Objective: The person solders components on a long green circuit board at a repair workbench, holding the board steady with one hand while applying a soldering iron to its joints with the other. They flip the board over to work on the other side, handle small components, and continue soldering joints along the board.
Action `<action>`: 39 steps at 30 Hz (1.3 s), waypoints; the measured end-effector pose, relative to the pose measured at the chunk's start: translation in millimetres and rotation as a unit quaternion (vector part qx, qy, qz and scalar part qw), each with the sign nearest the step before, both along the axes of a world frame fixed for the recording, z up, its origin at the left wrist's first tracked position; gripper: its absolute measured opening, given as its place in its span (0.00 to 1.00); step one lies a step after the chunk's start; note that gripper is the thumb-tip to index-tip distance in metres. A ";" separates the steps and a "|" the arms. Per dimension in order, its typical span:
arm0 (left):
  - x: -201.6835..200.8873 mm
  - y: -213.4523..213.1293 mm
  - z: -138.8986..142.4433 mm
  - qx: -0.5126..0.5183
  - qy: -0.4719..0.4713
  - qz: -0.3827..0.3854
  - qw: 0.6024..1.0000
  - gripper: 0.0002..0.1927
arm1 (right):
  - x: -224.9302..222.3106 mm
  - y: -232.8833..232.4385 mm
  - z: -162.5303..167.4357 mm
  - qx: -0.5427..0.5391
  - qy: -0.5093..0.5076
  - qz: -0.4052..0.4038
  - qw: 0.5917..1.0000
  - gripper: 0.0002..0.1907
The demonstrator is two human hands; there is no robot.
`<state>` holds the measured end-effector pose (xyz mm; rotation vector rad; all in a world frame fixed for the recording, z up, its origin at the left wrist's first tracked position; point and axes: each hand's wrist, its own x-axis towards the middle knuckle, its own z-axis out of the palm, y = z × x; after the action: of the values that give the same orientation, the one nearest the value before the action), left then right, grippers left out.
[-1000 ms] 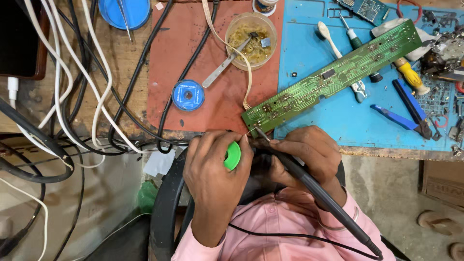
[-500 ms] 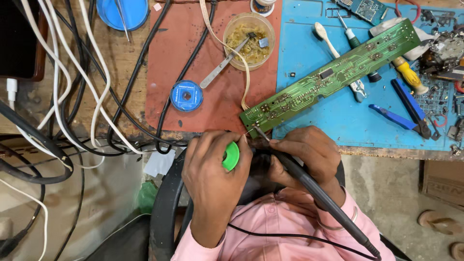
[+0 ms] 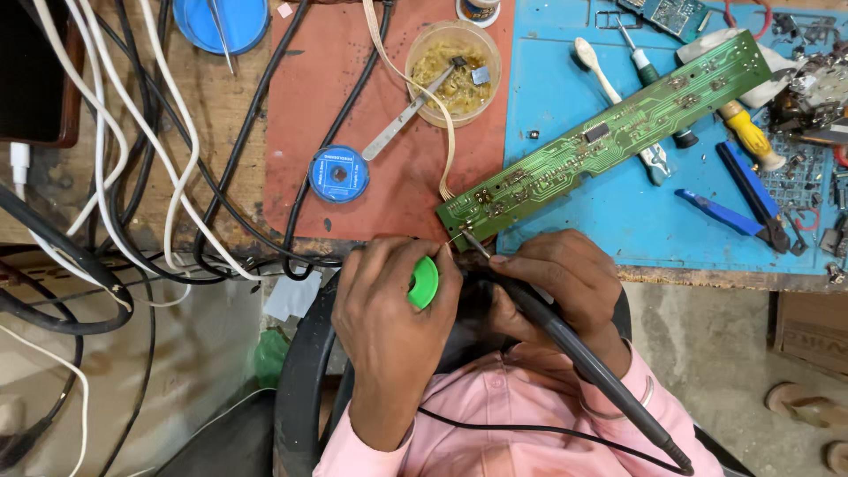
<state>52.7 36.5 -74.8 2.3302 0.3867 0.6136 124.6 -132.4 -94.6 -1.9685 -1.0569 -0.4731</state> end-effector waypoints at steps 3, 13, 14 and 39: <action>1.4 -1.0 0.0 0.014 -0.003 0.001 1.000 0.06 | 1.2 0.7 -0.4 0.001 -0.006 0.001 1.000 0.12; 4.8 -4.8 3.4 0.010 0.006 0.000 1.000 0.06 | -1.5 1.2 2.5 0.005 0.007 -0.006 1.000 0.13; 5.1 -5.2 3.5 0.009 0.007 0.000 1.000 0.06 | -1.6 0.7 3.2 0.003 0.010 -0.005 1.000 0.13; 7.3 -1.1 3.6 -0.001 0.027 -0.006 1.000 0.06 | 0.4 1.1 -0.8 -0.002 -0.011 -0.009 1.000 0.12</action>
<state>60.0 35.4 -71.2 2.3484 0.3970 0.5452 125.0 -131.3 -95.5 -1.9820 -1.0541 -0.5039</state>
